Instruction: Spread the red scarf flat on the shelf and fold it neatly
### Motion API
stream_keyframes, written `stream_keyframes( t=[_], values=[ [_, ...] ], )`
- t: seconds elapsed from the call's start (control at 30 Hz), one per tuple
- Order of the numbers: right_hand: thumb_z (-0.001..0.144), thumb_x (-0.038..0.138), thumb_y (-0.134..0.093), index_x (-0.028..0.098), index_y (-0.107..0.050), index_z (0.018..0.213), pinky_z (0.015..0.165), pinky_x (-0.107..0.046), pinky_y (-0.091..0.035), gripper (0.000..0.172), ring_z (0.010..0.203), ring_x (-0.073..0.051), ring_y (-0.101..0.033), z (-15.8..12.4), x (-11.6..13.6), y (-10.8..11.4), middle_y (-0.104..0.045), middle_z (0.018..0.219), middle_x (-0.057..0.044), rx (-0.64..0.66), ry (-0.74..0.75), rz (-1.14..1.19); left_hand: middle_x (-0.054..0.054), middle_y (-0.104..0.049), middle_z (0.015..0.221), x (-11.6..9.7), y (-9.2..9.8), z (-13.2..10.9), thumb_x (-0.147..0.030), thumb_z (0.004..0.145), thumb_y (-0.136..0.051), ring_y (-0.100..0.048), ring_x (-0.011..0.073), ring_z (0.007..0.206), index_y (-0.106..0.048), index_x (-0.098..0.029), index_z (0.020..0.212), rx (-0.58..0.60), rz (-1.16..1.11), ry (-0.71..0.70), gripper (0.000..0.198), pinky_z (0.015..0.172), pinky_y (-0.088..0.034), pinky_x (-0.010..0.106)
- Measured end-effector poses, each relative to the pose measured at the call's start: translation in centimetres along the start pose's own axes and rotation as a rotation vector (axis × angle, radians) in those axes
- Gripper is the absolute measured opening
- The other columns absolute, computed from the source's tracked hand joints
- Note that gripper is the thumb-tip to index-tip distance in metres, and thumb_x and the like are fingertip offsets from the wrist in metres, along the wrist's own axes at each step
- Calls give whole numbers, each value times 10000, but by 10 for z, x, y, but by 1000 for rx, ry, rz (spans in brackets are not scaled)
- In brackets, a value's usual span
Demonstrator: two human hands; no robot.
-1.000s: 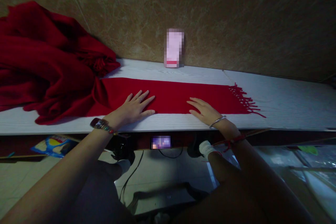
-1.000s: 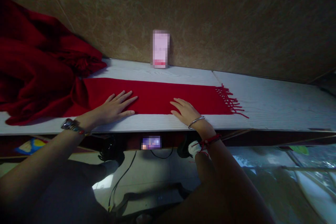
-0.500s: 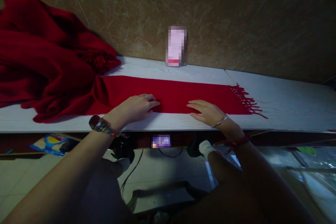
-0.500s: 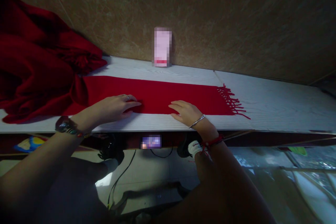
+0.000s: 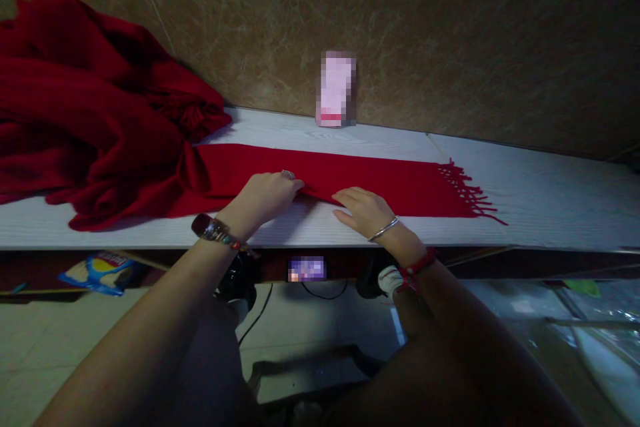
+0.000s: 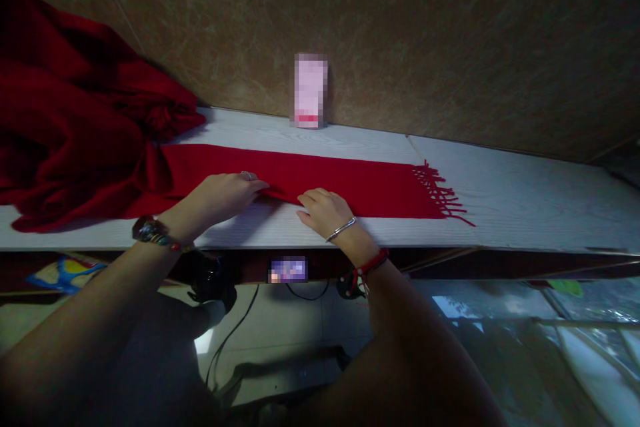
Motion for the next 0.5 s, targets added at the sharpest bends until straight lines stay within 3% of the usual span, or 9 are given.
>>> stream_keyframes(
  t=[0.13, 0.23, 0.37, 0.5],
  values=[
    [853, 135, -431, 157, -661, 1049, 874, -371, -486, 302, 1005, -225, -594, 2, -9, -5, -655, 1121, -126, -22, -92, -53, 117, -637, 1077, 3, -1, -1, -220, 932, -309, -631, 217, 878, -596, -194, 1182, -41, -72, -9, 382, 682, -494, 317],
    [847, 79, -381, 167, -648, 1089, 904, -377, -482, 371, 1027, -218, -595, -5, -20, -9, -655, 1133, -114, -32, -102, -75, 124, -578, 1225, 6, -9, -2, -174, 918, -303, -581, 227, 1047, -558, -189, 1237, -86, -160, -44, 408, 828, -486, 354],
    [826, 30, -341, 143, -609, 1171, 957, -376, -466, 451, 1100, -217, -573, -23, -39, -11, -624, 1205, -121, -57, -92, -90, 112, -365, 1451, 27, -37, -8, -117, 889, -287, -361, 307, 1304, -430, -238, 1356, -17, -195, 87, 503, 967, -385, 519],
    [796, -1, -318, 98, -571, 1221, 1009, -376, -435, 505, 1180, -211, -526, -42, -64, -16, -578, 1272, -136, -23, -104, -81, 117, -281, 1493, 35, -52, -14, -113, 882, -272, -261, 283, 1362, -360, -220, 1399, 7, -215, 99, 535, 1050, -263, 532]
  ],
)
Point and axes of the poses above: each hand's wrist, its own z-axis towards the middle knuckle, its own y-axis out of the back of the hand, x = y × z, the point moved 9 cm from there along z, towards the middle knuckle
